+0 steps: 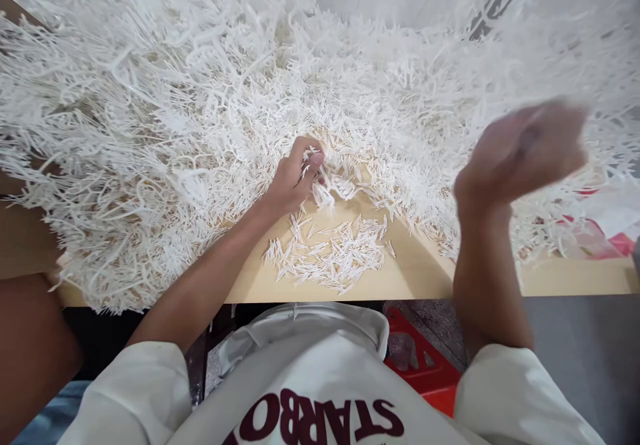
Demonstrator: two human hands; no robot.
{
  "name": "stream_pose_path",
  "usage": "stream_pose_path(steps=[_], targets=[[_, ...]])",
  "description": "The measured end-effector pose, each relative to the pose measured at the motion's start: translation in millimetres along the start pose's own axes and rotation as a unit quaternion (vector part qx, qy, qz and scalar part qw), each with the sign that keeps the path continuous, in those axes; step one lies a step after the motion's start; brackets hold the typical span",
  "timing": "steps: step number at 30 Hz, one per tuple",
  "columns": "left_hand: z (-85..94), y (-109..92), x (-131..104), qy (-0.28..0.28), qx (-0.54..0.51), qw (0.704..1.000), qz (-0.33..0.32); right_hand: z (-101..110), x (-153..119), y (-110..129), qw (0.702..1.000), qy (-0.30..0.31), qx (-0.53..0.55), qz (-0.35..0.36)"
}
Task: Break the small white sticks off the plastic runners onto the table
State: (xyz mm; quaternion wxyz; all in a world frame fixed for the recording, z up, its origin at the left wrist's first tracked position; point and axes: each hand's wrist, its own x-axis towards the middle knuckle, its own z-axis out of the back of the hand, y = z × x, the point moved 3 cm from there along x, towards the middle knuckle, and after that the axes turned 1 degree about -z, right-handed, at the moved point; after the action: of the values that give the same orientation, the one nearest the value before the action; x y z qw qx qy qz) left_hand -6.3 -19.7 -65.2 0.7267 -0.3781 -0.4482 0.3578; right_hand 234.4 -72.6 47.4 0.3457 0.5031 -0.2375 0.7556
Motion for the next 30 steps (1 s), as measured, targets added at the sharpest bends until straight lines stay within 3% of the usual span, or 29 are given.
stream_pose_path(steps=[1,2,4,6,7,8,10,12,16,21,23,26,28,30], targets=[[-0.4,1.9,-0.1,0.000,-0.013,1.000,-0.001,5.6,5.0,-14.0,0.997,0.001,-0.045,-0.060],[-0.9,3.3,-0.3,0.003,-0.022,1.000,-0.001,7.0,7.3,-25.1,0.977,0.046,-0.150,-0.145],[-2.0,4.5,-1.0,0.024,-0.031,0.999,0.001,5.1,6.3,-25.0,0.949,0.056,-0.216,-0.222],[-2.9,3.9,-2.6,0.057,-0.022,0.998,0.003,-8.4,-0.6,-2.1,0.970,0.026,-0.102,-0.219],[-3.1,3.0,-3.6,0.074,-0.012,0.997,0.000,-22.2,-6.8,11.5,0.969,0.083,-0.023,-0.232],[-3.2,1.7,-4.5,0.088,0.001,0.996,-0.007,-39.8,-14.9,25.8,0.950,0.196,0.053,-0.238],[-3.1,-2.1,-5.7,0.109,0.037,0.993,-0.034,-67.7,-31.0,49.0,0.899,0.347,0.135,-0.233],[-2.7,-6.6,-5.8,0.111,0.081,0.988,-0.067,-83.0,-41.6,56.7,0.877,0.386,0.167,-0.234],[-2.0,-11.8,-4.5,0.096,0.129,0.983,-0.085,-90.6,-51.8,48.7,0.878,0.400,0.165,-0.203],[-3.2,-13.6,-4.1,0.116,0.141,0.979,-0.090,-91.3,-58.3,46.1,0.877,0.409,0.178,-0.179],[-4.5,-14.4,-3.8,0.124,0.163,0.974,-0.097,-90.5,-58.2,49.2,0.903,0.372,0.176,-0.124],[-7.6,-14.7,-3.9,0.134,0.200,0.964,-0.113,-85.9,-55.9,52.7,0.953,0.270,0.131,-0.045],[-9.2,-13.2,-4.3,0.131,0.217,0.960,-0.119,-84.4,-55.3,55.4,0.963,0.243,0.116,-0.013],[-10.3,-10.3,-4.6,0.133,0.224,0.957,-0.126,-84.4,-55.5,59.4,0.958,0.259,0.127,-0.007]])
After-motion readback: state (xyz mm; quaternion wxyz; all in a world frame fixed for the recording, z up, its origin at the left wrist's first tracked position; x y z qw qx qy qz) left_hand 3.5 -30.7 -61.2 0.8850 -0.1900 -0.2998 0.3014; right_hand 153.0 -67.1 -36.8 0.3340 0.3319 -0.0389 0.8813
